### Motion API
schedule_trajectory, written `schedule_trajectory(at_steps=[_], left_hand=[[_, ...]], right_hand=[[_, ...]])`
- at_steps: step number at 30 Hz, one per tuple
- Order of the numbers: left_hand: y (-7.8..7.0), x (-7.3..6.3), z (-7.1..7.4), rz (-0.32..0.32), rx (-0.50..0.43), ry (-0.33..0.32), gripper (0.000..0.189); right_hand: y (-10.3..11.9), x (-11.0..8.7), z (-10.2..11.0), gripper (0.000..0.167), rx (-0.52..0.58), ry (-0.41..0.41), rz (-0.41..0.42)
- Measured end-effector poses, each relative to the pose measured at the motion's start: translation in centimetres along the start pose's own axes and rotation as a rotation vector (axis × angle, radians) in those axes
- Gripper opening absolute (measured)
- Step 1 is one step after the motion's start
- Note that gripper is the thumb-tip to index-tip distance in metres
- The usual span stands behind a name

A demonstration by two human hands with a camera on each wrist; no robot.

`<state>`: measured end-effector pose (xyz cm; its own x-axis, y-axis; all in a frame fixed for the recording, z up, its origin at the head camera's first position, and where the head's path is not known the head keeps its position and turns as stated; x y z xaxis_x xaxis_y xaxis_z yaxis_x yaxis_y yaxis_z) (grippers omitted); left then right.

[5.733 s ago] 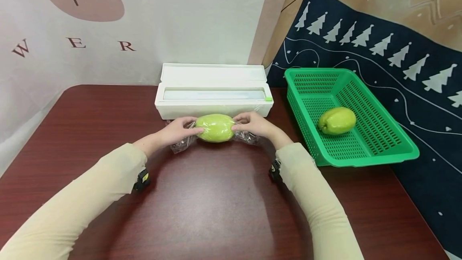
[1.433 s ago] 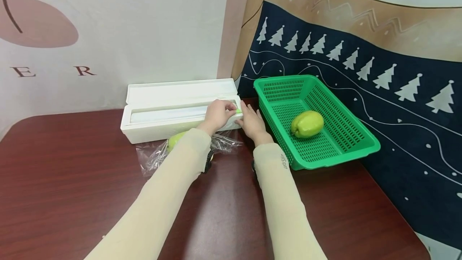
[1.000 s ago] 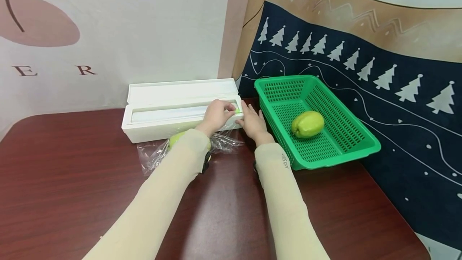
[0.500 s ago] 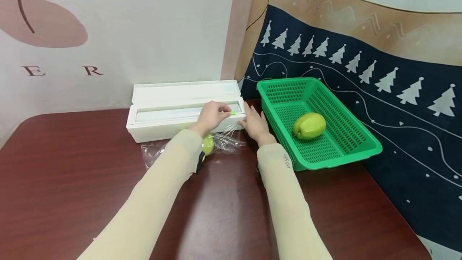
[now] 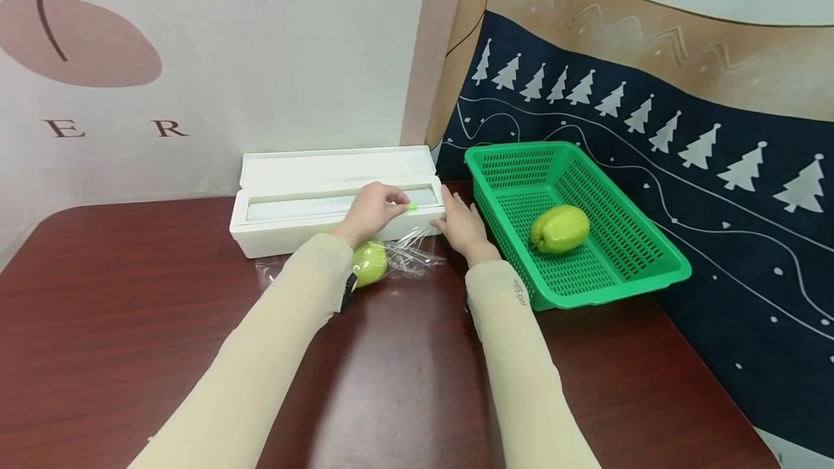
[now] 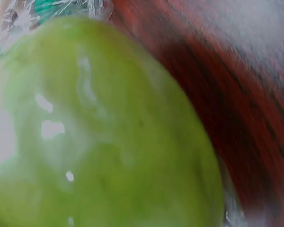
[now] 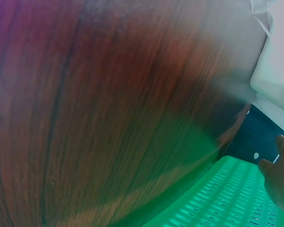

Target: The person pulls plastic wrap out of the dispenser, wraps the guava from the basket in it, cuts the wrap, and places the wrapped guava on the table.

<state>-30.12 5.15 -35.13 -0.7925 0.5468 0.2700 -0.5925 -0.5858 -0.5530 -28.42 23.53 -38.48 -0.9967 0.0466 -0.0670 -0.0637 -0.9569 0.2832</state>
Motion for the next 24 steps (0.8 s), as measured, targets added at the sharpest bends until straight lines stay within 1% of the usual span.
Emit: schedule_trajectory(at_steps=[7,12,14,19,24], left_hand=[[0.4,-0.9,1.4,0.004,0.008,0.01,0.02],[1.3,-1.8,2.3,0.002,-0.013,0.009,0.02],[1.7,-2.2,2.7,0.011,-0.024,0.008,0.02],[2.5,-3.1,3.1,0.031,-0.051,0.001,0.019],[3.1,-4.2,3.5,0.048,-0.062,-0.003,0.019]], right_hand=[[0.5,0.1,0.2,0.074,0.017,-0.002,0.01],[0.5,0.0,0.3,0.074,0.037,-0.001,0.027],[0.3,-0.1,0.4,0.074,0.042,-0.004,0.032],[0.0,-0.3,0.4,0.074,0.046,-0.011,0.034],[0.1,-0.3,0.0,0.075,0.043,0.004,0.039]])
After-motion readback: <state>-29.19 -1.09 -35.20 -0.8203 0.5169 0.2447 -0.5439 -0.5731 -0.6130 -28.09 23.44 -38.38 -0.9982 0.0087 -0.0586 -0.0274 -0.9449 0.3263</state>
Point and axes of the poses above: each hand's wrist, its own x-axis towards the middle knuckle, its own z-axis out of the back of the hand, y = z × x, the point moved 1 cm from there along x, towards the middle knuckle, and after that the axes turned 9 degrees about -z, right-handed, at the moved point
